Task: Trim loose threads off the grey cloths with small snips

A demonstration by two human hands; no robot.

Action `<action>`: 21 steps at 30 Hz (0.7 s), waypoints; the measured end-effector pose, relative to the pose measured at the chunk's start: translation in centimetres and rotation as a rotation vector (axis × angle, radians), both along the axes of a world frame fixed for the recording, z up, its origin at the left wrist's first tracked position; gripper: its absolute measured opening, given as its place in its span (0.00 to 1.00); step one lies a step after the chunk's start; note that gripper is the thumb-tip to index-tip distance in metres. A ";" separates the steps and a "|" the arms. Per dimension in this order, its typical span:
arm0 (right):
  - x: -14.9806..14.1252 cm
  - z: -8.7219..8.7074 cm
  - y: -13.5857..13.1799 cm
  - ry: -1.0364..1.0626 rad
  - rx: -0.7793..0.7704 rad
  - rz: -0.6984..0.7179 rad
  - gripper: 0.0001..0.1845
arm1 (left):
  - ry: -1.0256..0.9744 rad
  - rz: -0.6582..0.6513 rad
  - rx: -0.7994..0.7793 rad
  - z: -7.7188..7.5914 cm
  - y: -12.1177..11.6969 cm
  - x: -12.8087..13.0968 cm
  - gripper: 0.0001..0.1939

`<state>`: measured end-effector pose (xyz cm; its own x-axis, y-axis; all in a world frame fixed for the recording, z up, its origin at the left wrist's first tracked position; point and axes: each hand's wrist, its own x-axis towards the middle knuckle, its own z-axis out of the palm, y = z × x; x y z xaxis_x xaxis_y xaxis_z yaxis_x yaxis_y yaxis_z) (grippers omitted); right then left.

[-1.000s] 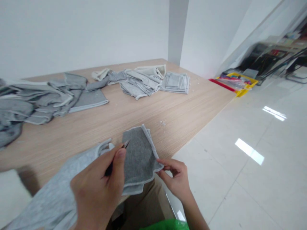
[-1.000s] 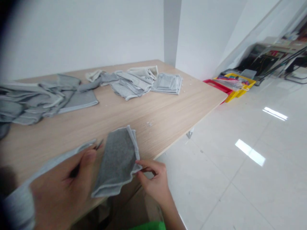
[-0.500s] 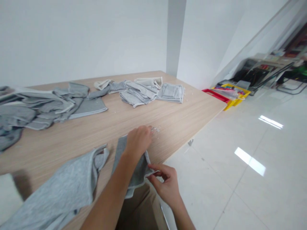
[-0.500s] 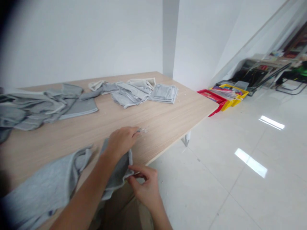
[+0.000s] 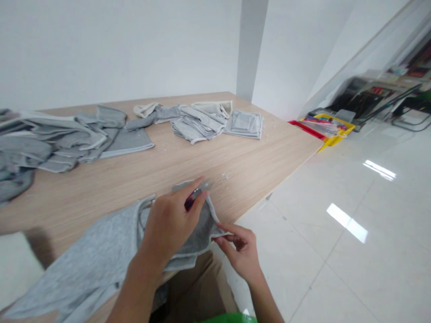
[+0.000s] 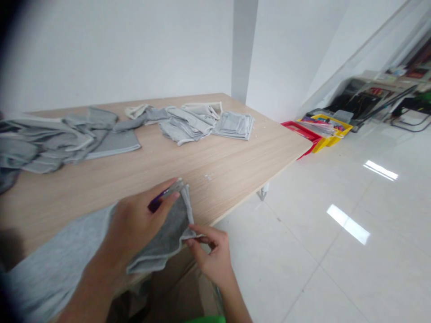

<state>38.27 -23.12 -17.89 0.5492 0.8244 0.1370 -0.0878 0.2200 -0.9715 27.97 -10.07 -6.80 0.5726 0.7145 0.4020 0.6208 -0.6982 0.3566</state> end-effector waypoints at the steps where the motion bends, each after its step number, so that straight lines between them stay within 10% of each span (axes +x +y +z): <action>1: 0.0 0.1 -0.1 0.021 0.011 0.016 0.13 | -0.044 -0.025 -0.043 -0.2 -0.8 -1.0 0.21; 9: -0.5 -0.3 -0.3 0.118 0.024 -0.025 0.11 | -0.095 -0.153 -0.365 -3.6 -4.4 -5.0 0.17; 21: -1.1 -0.7 0.0 0.181 0.041 -0.072 0.09 | 0.012 -0.209 -0.331 -4.3 -4.9 -4.9 0.16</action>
